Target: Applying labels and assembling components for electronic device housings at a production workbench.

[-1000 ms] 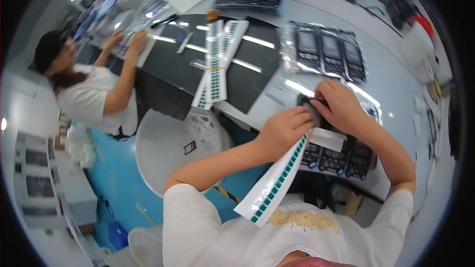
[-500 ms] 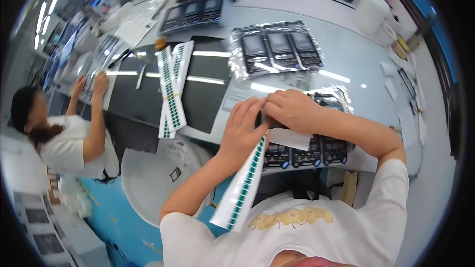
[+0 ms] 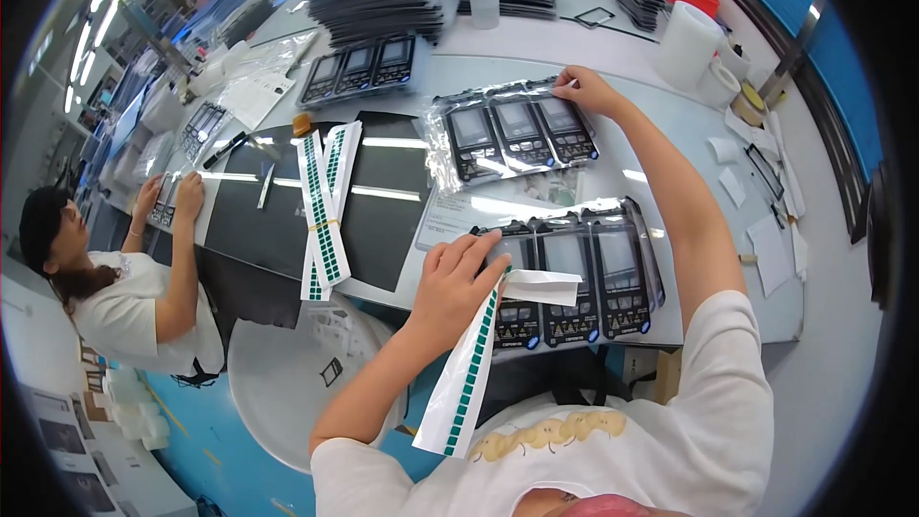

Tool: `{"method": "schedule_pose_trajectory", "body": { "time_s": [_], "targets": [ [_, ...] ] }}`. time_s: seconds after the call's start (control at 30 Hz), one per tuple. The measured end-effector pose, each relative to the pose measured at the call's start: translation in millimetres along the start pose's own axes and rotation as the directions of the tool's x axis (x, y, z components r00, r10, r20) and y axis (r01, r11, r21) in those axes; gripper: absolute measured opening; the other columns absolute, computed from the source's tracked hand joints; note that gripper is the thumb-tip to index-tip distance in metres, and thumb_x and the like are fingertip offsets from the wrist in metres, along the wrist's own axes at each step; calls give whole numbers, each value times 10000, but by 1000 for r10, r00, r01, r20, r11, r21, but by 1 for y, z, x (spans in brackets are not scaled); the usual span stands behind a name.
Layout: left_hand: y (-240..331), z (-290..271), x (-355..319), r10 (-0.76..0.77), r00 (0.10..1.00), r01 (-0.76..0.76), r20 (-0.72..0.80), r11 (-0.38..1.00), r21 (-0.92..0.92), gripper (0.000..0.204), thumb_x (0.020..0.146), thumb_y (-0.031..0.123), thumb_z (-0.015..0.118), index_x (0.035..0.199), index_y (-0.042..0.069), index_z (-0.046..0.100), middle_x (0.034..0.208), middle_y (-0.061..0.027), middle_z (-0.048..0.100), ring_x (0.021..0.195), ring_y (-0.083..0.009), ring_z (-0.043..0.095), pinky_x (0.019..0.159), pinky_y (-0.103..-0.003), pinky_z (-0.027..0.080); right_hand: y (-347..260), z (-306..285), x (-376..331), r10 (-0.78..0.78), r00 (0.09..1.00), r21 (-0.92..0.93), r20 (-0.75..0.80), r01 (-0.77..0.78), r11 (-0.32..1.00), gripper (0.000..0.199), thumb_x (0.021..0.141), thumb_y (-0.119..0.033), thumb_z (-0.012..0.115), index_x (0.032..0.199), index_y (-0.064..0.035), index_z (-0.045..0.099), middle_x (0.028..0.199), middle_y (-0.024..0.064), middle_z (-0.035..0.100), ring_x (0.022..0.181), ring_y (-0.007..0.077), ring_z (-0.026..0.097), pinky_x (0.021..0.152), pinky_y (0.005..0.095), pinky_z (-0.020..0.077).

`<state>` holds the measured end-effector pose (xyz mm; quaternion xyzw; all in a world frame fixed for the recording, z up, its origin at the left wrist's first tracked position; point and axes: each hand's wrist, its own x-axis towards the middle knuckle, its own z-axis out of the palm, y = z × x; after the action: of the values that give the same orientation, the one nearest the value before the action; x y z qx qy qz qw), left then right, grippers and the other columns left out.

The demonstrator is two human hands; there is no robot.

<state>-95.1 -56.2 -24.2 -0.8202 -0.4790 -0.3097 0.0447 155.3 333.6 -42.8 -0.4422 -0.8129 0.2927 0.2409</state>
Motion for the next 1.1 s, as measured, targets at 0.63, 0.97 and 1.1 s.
{"method": "schedule_pose_trajectory", "body": {
  "time_s": [0.63, 0.97, 1.1],
  "targets": [
    [-10, 4, 17, 41, 997, -41, 62, 999, -2, 393, 756, 113, 737, 1146, 138, 691, 1183, -41, 610, 1163, -272, 544, 1022, -478, 362, 5, -6, 15, -20, 1000, -102, 2, 20, 995, 259, 883, -270, 761, 975, -31, 720, 1001, 129, 714, 957, 248, 654, 868, 382, 518],
    [-10, 10, 18, 14, 998, -15, 58, 1000, 8, 403, 724, 86, 735, 1124, 133, 721, 1146, -51, 616, 1124, -288, 561, 1031, -498, 357, -10, 16, 40, 8, 998, -122, 59, -1, 993, 288, 819, -318, 801, 961, -75, 742, 928, 99, 749, 861, 238, 695, 784, 372, 535],
    [-10, 15, 20, 22, 999, -22, 44, 1000, 18, 411, 723, 62, 735, 1126, 135, 720, 1141, -48, 612, 1130, -274, 559, 1039, -491, 358, -2, 6, 22, -69, 997, 21, -33, 70, 997, 241, 814, -295, 804, 891, -73, 756, 864, 81, 748, 789, 222, 691, 746, 369, 537]
  ]
}}
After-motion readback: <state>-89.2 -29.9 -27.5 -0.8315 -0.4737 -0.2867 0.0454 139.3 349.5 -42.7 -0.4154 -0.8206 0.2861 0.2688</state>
